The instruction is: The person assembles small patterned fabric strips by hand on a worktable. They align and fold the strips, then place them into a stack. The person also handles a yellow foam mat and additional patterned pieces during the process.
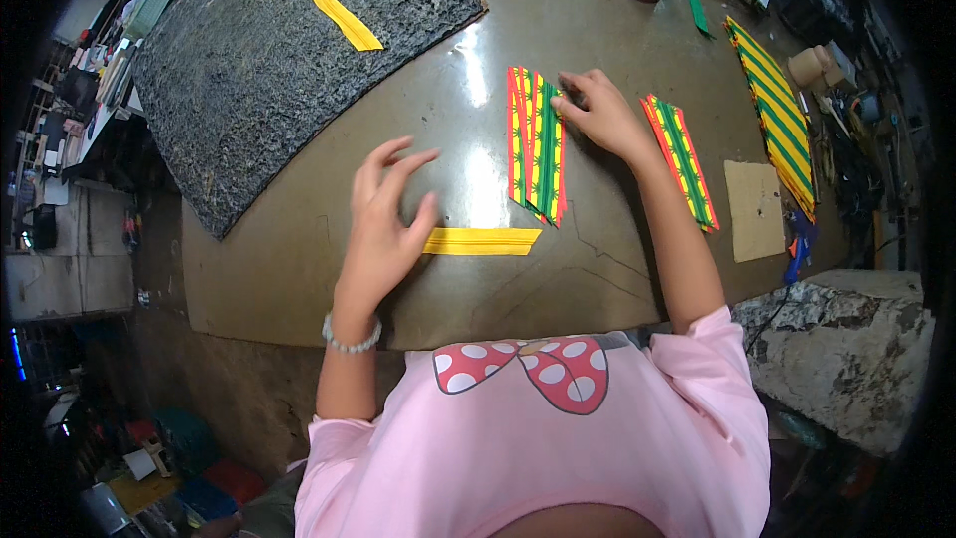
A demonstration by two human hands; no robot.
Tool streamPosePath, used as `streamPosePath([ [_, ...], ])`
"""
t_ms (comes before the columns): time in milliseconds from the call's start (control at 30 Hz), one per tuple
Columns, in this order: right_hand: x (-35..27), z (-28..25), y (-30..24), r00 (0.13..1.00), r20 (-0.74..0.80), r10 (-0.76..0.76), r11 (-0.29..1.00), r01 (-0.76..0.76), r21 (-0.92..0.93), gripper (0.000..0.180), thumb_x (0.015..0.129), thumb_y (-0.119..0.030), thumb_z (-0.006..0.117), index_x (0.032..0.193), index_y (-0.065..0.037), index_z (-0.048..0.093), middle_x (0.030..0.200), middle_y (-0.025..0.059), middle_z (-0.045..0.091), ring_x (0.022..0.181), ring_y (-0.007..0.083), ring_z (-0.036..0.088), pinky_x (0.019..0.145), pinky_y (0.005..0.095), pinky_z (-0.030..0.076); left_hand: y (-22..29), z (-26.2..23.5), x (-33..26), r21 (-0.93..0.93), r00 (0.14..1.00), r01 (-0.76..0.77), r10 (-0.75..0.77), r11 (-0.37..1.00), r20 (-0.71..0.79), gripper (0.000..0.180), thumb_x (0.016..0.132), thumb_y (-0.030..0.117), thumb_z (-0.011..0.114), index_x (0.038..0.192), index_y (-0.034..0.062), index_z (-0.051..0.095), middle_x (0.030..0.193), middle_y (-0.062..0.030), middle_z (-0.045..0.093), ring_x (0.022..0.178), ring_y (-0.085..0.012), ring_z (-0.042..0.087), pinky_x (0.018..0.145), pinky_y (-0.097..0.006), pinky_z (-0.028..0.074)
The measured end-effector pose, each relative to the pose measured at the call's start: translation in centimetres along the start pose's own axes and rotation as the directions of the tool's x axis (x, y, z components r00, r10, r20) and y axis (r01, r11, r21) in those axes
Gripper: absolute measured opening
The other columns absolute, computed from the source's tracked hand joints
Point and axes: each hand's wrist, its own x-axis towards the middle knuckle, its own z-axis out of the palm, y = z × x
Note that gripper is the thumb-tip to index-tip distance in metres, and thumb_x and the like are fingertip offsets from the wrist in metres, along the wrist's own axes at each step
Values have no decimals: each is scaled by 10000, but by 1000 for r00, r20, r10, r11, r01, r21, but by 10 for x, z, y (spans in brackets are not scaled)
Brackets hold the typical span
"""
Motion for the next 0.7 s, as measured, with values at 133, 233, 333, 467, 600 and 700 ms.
streamPosePath([
  [133, 16, 9, 7, 1000, -8, 3, 998, -4, -56, 388, 836, -250, 729, 1125, 2, 667, 1019, 180, 628, 1025, 326, 617, 918, 419, 485, -2, 40, 56, -112, 954, -206, 225, 972, 200, 346, 881, 107, 641, 1218, 34, 612, 1214, -178, 603, 1178, -334, 555, 1028, -411, 419],
  [233, 8, 8, -1, 997, -38, 65, 996, -62, 61, 313, 798, -160, 761, 1033, 15, 650, 1003, 164, 642, 984, 327, 628, 874, 407, 498, -10, 77, 79, -126, 949, -208, 232, 970, 214, 382, 905, 135, 633, 1260, 9, 570, 1209, -194, 602, 1138, -348, 575, 988, -412, 449],
  [333, 0, 6, -11, 993, -87, 82, 990, -71, 125, 241, 817, -131, 741, 967, 15, 623, 981, 160, 643, 963, 323, 629, 832, 399, 503, -20, 105, 95, -172, 981, -123, 146, 977, 124, 402, 930, 142, 622, 1297, -5, 548, 1186, -206, 603, 1018, -311, 633, 858, -396, 518],
  [467, -9, 8, -18, 965, -229, -130, 990, 140, 29, 197, 833, -103, 721, 937, 11, 599, 958, 164, 637, 950, 319, 627, 814, 400, 503, -29, 121, 117, -234, 986, 24, 16, 972, 168, 372, 935, 156, 624, 1287, 38, 596, 1183, -189, 610, 997, -280, 637, 833, -373, 521],
  [600, -27, -7, -17, 968, -185, -171, 984, 178, 18, 415, 907, -271, 668, 1243, -47, 571, 1201, 198, 611, 1152, 334, 571, 951, 437, 475, -33, 125, 127, -172, 974, -7, 45, 985, 221, 290, 936, 214, 592, 1189, 103, 681, 1226, -203, 586, 1161, -370, 523, 1045, -440, 402],
  [700, -51, -42, -8, 981, -195, 24, 957, -79, -280, 670, 937, -396, 619, 1484, -82, 393, 1395, 215, 507, 1273, 369, 492, 1039, 461, 429, -34, 124, 125, -54, 971, -85, 95, 995, 220, 281, 934, 201, 575, 1165, 93, 695, 1279, -191, 575, 1196, -384, 492, 1046, -433, 407],
])
